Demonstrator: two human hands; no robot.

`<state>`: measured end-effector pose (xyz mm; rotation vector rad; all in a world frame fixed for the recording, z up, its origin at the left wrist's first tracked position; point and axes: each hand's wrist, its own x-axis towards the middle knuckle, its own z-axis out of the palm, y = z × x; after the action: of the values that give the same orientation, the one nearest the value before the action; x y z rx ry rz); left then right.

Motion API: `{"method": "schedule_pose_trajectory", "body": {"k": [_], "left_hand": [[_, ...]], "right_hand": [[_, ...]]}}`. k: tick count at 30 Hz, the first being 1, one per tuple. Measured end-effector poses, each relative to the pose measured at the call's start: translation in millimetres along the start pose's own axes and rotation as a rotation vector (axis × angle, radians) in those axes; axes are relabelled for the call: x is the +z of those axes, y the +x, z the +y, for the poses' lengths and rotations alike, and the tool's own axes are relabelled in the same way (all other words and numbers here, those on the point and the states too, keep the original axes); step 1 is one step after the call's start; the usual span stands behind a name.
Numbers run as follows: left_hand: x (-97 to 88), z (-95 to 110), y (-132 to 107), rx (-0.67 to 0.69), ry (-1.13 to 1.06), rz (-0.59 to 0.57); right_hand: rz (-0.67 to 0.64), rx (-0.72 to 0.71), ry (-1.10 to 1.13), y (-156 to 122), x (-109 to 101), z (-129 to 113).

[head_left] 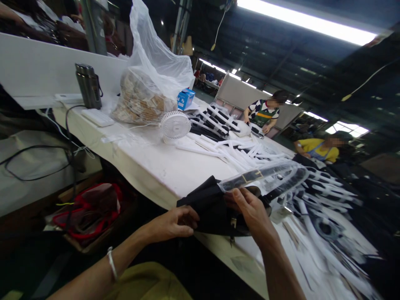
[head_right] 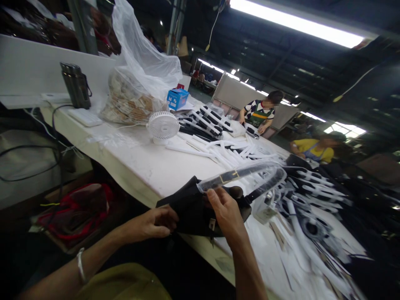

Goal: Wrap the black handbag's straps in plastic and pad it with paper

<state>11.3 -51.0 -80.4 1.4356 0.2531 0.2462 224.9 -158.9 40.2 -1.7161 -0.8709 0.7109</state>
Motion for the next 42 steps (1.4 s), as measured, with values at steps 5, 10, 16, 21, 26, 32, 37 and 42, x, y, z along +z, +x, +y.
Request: {"method": "schedule_pose_trajectory", "body": {"k": [5,10,16,21,26,32,37,42], "left_hand": [[-35.1,4,-3,-0.026,0.283,0.249],[-42.7,15,7,0.051,0.348,0.511],[2.8,20,27,0.192,0.561,0.452],[20.7,8,39,0.226,0.747,0.578],[27.7,6,43,0.218,0.752,0.598],[34.0,23,42,0.166,0.584,0.511],[33.2,50,45,0.198,0.456,0.463],[33.6,57,52,0.225,0.326,0.411]], "right_hand": [[0.510,-0.034,-0.231,-57,-52,15],[0.577,0.181,-0.069,-74,-74,73],[0.342,0.183,0.215,-55,-28,85],[0.310,0.128,0.244,-29,-16,71],[0.271,0.079,0.210,2,-24,73],[0.598,-0.501,-0.297,-8,-13,57],[0.499,-0.899,-0.623,-23,12,31],[0.485,-0.945,-0.726,-9,25,19]]}}
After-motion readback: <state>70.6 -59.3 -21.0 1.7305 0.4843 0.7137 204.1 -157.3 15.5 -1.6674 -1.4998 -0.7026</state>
